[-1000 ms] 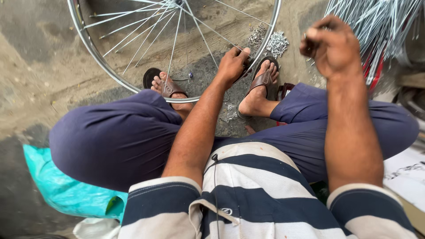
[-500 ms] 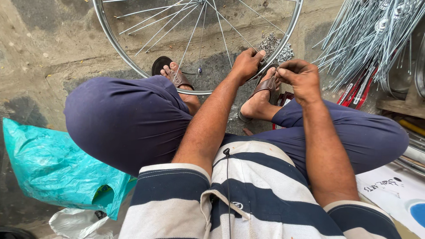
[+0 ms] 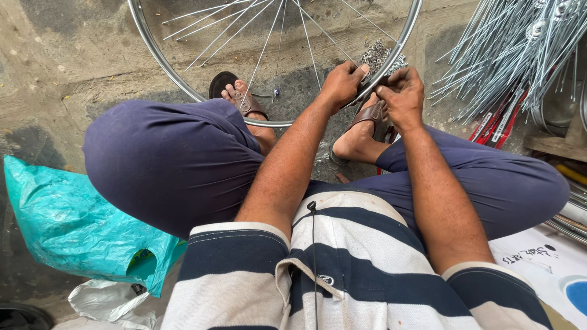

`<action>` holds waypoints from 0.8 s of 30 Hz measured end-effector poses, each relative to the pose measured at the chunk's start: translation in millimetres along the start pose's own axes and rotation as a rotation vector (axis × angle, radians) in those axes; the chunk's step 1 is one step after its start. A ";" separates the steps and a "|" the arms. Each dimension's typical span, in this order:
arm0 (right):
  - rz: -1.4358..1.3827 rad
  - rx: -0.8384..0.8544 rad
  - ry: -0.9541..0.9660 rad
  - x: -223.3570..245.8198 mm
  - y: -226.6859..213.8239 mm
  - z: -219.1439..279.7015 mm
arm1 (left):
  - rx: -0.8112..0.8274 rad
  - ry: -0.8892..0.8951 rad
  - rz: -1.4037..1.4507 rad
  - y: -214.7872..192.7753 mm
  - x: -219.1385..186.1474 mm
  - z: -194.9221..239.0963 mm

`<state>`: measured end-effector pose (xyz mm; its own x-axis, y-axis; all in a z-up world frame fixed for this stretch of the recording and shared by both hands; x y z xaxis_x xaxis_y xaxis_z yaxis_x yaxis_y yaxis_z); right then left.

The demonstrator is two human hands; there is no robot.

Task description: The person sits on the ground and laces a bicycle wheel by inserting spokes into the rim and hub, then securing them with nipples. The person handles the wheel, spokes, and nipples by hand.

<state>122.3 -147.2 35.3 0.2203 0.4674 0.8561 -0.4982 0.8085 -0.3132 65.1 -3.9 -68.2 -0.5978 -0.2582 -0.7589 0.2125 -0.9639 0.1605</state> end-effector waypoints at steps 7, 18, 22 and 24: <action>-0.070 0.077 -0.046 1.1 8.8 -3.0 | 0.048 -0.055 0.040 -0.5 -4.6 6.9; -0.011 0.011 -0.115 -12.8 4.2 -7.6 | 0.021 -0.025 -0.002 -2.4 -4.4 6.0; -0.170 0.059 -0.071 -25.7 6.5 -11.4 | 0.036 -0.049 0.019 -2.6 -6.3 9.1; -0.227 0.073 0.002 -35.5 8.7 -12.6 | 0.053 -0.054 0.058 -1.9 -6.2 9.7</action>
<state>120.6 -152.2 -3.1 0.3357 0.2770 0.9003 -0.4949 0.8651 -0.0817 60.9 -1.1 -57.7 -0.6270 -0.3158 -0.7121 0.2075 -0.9488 0.2381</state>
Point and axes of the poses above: each hand's wrist, its own z-axis away from the middle knuckle, its own y-axis out of the palm, x = y × z, the point moved 7 cm from there along -z, towards the middle knuckle, and after that the axes turned 4 degrees about x, right-handed, at the moved point
